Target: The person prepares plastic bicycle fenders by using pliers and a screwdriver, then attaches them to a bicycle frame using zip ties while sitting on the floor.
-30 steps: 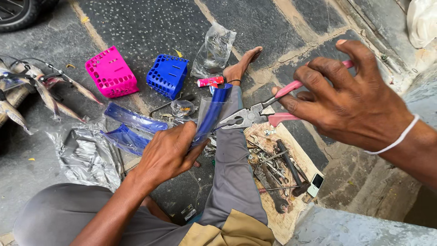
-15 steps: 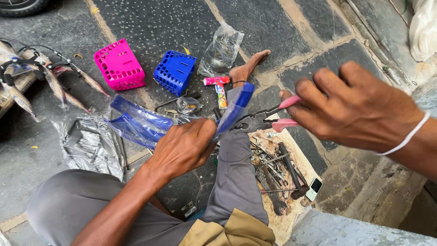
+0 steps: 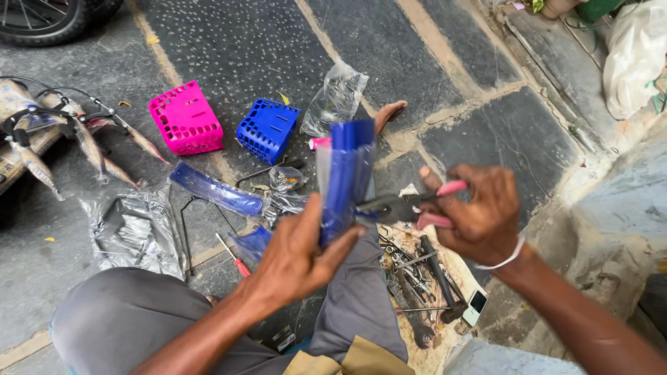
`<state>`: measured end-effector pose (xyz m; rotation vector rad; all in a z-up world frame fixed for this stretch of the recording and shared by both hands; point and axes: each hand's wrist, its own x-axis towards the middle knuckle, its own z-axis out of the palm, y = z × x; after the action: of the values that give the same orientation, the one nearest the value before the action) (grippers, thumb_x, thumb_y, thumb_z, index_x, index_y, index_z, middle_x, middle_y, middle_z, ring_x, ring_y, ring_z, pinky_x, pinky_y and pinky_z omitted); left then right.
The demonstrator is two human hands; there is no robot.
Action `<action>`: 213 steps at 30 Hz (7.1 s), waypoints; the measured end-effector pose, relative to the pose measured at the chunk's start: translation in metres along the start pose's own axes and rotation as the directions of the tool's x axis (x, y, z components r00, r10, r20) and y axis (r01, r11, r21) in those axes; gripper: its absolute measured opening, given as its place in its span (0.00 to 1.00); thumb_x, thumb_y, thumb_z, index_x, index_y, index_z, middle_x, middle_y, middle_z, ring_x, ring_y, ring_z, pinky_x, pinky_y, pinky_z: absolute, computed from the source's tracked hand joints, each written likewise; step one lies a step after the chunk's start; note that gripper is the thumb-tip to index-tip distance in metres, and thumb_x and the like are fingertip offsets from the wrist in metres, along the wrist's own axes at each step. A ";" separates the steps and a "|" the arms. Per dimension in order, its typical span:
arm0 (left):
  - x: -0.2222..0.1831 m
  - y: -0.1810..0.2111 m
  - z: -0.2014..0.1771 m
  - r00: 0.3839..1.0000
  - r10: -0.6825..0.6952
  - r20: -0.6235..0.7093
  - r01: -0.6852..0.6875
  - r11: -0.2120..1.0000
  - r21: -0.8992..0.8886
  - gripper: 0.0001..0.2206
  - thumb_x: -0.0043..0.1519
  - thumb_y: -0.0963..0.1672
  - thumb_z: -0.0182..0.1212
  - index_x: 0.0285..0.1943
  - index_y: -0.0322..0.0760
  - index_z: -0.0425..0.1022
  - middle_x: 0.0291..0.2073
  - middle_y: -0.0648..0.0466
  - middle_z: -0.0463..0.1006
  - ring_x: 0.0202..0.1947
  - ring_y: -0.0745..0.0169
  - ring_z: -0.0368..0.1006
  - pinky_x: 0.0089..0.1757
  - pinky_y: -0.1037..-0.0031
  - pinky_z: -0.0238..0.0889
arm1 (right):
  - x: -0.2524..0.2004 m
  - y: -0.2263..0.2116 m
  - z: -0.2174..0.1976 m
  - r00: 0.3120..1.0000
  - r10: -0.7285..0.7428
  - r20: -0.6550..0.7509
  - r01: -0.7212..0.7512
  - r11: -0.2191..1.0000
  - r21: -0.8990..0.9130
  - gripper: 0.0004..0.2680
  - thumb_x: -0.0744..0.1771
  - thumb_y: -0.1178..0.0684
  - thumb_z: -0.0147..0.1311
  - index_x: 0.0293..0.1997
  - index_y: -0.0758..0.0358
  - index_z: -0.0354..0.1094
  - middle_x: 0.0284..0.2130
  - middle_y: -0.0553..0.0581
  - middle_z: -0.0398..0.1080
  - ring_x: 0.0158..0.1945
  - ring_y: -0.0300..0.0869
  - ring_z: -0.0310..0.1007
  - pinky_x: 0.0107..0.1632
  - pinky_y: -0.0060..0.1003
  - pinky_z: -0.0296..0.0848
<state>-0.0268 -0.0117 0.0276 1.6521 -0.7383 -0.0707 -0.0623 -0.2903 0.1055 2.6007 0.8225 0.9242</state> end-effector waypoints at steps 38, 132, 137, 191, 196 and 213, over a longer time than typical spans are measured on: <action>-0.074 -0.072 -0.013 0.574 -0.700 0.425 0.685 0.126 -0.717 0.24 0.60 0.49 0.66 0.56 0.22 0.78 0.40 0.46 0.84 0.36 0.64 0.80 0.40 0.72 0.74 | -0.056 -0.017 0.225 0.680 0.160 0.716 -0.727 0.278 0.628 0.09 0.60 0.67 0.60 0.39 0.64 0.80 0.49 0.58 0.77 0.45 0.43 0.78 0.47 0.36 0.74; -0.028 -0.051 -0.021 0.869 -0.452 -0.200 0.295 0.799 -0.524 0.14 0.52 0.35 0.70 0.47 0.29 0.79 0.33 0.58 0.81 0.32 0.75 0.73 0.37 0.81 0.69 | 0.009 -0.168 0.047 0.794 0.604 -0.067 -0.189 0.351 0.917 0.13 0.68 0.64 0.52 0.57 0.67 0.56 0.45 0.73 0.73 0.46 0.49 0.78 0.47 0.38 0.82; -0.021 -0.051 -0.023 0.849 -0.479 -0.221 0.317 0.799 -0.512 0.15 0.51 0.34 0.70 0.47 0.28 0.79 0.32 0.57 0.79 0.30 0.74 0.72 0.34 0.80 0.67 | 0.004 -0.166 0.033 0.776 0.595 -0.208 -0.112 0.455 0.883 0.15 0.70 0.64 0.49 0.61 0.63 0.47 0.49 0.71 0.72 0.53 0.49 0.77 0.49 0.38 0.81; -0.140 -0.274 0.035 0.618 -0.587 -0.523 0.785 0.498 0.368 0.10 0.53 0.37 0.56 0.44 0.29 0.72 0.40 0.35 0.77 0.40 0.29 0.73 0.44 0.50 0.64 | -0.130 -0.206 0.410 0.382 0.420 0.823 -0.860 0.487 0.150 0.10 0.67 0.50 0.59 0.45 0.68 0.69 0.37 0.70 0.76 0.38 0.59 0.79 0.43 0.53 0.75; -0.152 -0.293 0.043 0.774 -0.416 -0.477 0.633 0.479 0.608 0.18 0.48 0.40 0.61 0.49 0.30 0.76 0.44 0.37 0.77 0.46 0.32 0.73 0.46 0.51 0.65 | -0.127 -0.200 0.346 0.543 0.396 0.740 -0.832 0.370 0.413 0.08 0.67 0.54 0.58 0.44 0.68 0.75 0.35 0.68 0.78 0.38 0.55 0.78 0.42 0.50 0.73; -0.099 -0.227 0.084 0.748 -0.647 -0.149 0.529 0.716 -0.454 0.07 0.62 0.38 0.63 0.46 0.26 0.80 0.34 0.52 0.84 0.34 0.70 0.77 0.38 0.77 0.71 | -0.140 -0.230 0.267 0.367 0.107 0.924 -0.321 -0.918 0.234 0.08 0.68 0.59 0.55 0.52 0.68 0.68 0.38 0.58 0.74 0.37 0.42 0.75 0.43 0.39 0.76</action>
<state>-0.0464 -0.0275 -0.2326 1.4092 0.0804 -0.3973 -0.0774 -0.2014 -0.2626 -0.9591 0.4175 0.3226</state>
